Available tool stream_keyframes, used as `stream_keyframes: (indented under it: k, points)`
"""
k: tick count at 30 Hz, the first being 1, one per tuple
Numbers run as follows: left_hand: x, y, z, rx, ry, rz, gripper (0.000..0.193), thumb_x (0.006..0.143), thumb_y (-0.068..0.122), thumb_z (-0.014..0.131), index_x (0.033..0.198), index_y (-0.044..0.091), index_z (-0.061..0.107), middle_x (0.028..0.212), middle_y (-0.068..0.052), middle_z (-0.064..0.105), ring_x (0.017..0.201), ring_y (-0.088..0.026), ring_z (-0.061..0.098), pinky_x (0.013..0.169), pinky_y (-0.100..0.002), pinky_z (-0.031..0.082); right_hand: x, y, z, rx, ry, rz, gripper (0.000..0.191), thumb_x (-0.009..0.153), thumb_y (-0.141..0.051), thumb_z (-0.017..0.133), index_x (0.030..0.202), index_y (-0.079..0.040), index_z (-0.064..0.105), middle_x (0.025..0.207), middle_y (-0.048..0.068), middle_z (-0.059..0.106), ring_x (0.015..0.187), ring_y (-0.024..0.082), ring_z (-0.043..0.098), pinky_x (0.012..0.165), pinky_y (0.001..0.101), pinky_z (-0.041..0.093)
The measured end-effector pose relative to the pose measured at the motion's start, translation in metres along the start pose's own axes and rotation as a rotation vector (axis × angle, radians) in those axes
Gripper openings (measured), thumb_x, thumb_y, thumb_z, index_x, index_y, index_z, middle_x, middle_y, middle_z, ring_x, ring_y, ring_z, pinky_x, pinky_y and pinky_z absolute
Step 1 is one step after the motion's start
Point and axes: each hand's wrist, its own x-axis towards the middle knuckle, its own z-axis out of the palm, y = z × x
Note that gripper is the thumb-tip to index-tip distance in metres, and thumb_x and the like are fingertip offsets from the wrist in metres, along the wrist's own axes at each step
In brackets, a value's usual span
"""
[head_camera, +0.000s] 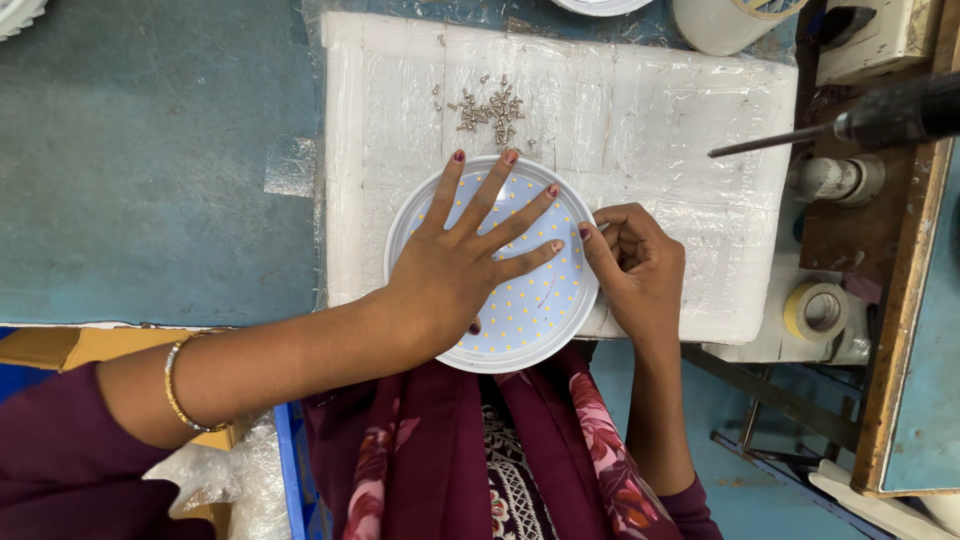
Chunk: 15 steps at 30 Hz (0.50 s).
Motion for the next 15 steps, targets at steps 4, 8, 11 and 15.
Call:
stream_keyframes:
  k: [4, 8, 11, 15]
  points:
    - [0.0, -0.003, -0.001, -0.001, 0.018, 0.038, 0.124, 0.047, 0.045, 0.092, 0.158, 0.037, 0.037, 0.171, -0.002, 0.009, 0.154, -0.042, -0.005, 0.121, -0.067, 0.0, 0.0, 0.0, 0.0, 0.002, -0.002, 0.007, 0.013, 0.098, -0.011, 0.073, 0.104, -0.001, 0.069, 0.072, -0.002, 0.064, 0.063, 0.0, 0.052, 0.055, 0.0172, 0.037]
    - [0.002, -0.005, -0.002, -0.02, -0.003, 0.067, 0.124, 0.044, 0.044, 0.093, 0.155, 0.038, 0.038, 0.17, -0.001, 0.009, 0.153, -0.041, -0.005, 0.12, -0.067, -0.001, 0.0, 0.0, 0.0, -0.01, 0.0, -0.009, 0.013, 0.099, -0.011, 0.073, 0.104, 0.0, 0.068, 0.072, -0.002, 0.064, 0.063, 0.0, 0.051, 0.055, 0.0172, 0.037]
    - [0.003, -0.007, -0.003, -0.02, -0.01, 0.088, 0.124, 0.043, 0.043, 0.093, 0.155, 0.038, 0.039, 0.169, 0.0, 0.009, 0.153, -0.04, -0.006, 0.12, -0.068, -0.001, 0.0, 0.001, 0.0, -0.013, 0.0, -0.011, 0.012, 0.099, -0.01, 0.073, 0.104, 0.0, 0.068, 0.072, -0.002, 0.064, 0.063, 0.0, 0.051, 0.055, 0.0171, 0.038]
    - [0.004, -0.012, -0.003, -0.028, 0.008, 0.132, 0.121, 0.043, 0.041, 0.093, 0.153, 0.039, 0.042, 0.169, 0.0, 0.008, 0.153, -0.04, -0.006, 0.12, -0.068, 0.002, 0.0, 0.001, 0.0, -0.007, -0.002, -0.008, 0.011, 0.1, -0.009, 0.073, 0.105, 0.0, 0.068, 0.073, -0.002, 0.063, 0.063, 0.0, 0.051, 0.055, 0.017, 0.038]
